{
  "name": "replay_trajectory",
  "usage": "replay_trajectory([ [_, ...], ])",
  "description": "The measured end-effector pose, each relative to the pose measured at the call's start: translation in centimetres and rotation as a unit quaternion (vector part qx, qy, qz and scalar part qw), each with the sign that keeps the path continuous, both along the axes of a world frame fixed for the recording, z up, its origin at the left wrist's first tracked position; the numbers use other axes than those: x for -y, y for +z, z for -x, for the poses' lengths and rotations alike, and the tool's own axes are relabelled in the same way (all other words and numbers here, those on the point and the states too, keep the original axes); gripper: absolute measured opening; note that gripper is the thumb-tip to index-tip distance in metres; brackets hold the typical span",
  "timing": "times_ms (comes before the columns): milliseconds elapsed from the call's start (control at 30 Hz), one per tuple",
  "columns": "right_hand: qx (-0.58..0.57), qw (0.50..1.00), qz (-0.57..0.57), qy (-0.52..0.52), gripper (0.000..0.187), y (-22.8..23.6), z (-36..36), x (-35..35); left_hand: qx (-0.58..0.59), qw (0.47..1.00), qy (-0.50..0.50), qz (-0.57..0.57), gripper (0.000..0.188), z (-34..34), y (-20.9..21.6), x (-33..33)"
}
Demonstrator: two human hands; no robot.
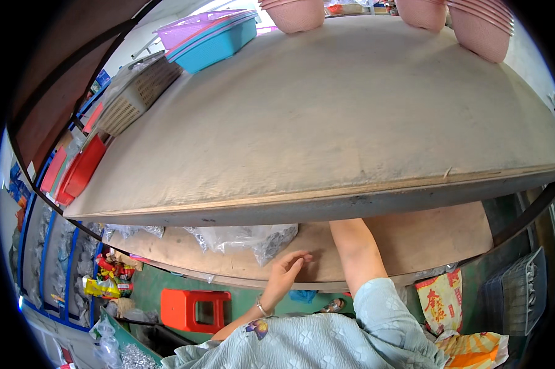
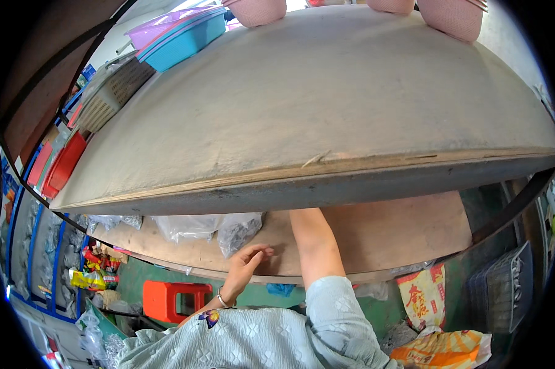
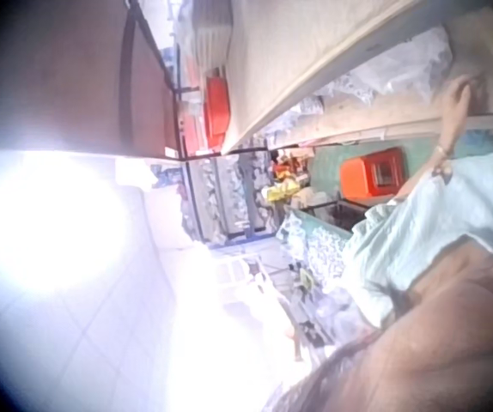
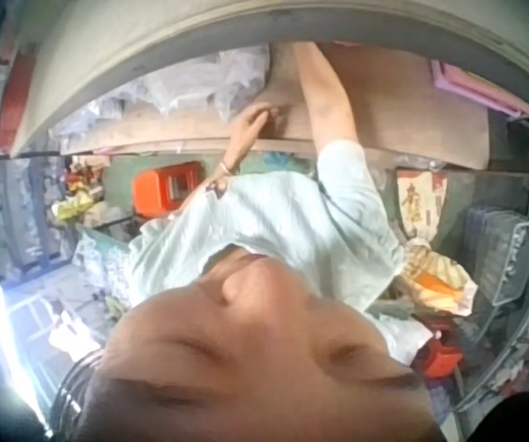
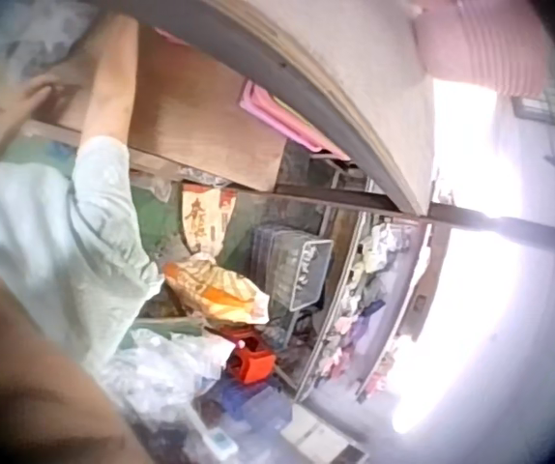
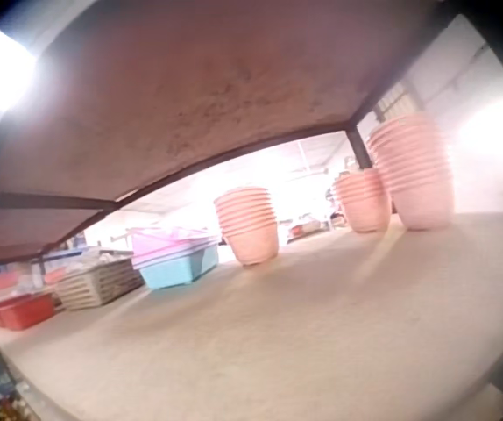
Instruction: The person sorts through a large pile of silver metal rings by hand on a green table, selects individual pieces, and places them into clear plastic bags which are then stored on a shelf.
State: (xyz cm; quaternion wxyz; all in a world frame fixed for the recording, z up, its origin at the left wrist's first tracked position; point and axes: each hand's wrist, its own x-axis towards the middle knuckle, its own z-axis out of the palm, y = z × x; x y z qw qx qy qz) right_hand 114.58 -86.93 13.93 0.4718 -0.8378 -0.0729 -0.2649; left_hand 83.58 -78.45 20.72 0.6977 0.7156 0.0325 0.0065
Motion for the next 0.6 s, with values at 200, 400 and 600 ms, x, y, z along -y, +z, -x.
replay_trajectory([
  [200,-0.004,1.0,0.014,0.002,0.013,0.3,-0.9,0.8,0.001,1.0,-0.008,-0.016,0.025,0.0,-0.4,0.0],
  [400,-0.014,0.999,0.029,0.013,0.012,0.4,-0.6,0.7,-0.015,1.0,-0.014,0.004,0.025,0.0,-0.2,0.4],
  [600,-0.007,0.998,0.059,0.02,0.012,0.4,0.0,0.7,-0.018,1.0,-0.02,0.013,0.025,-0.5,0.2,1.0],
])
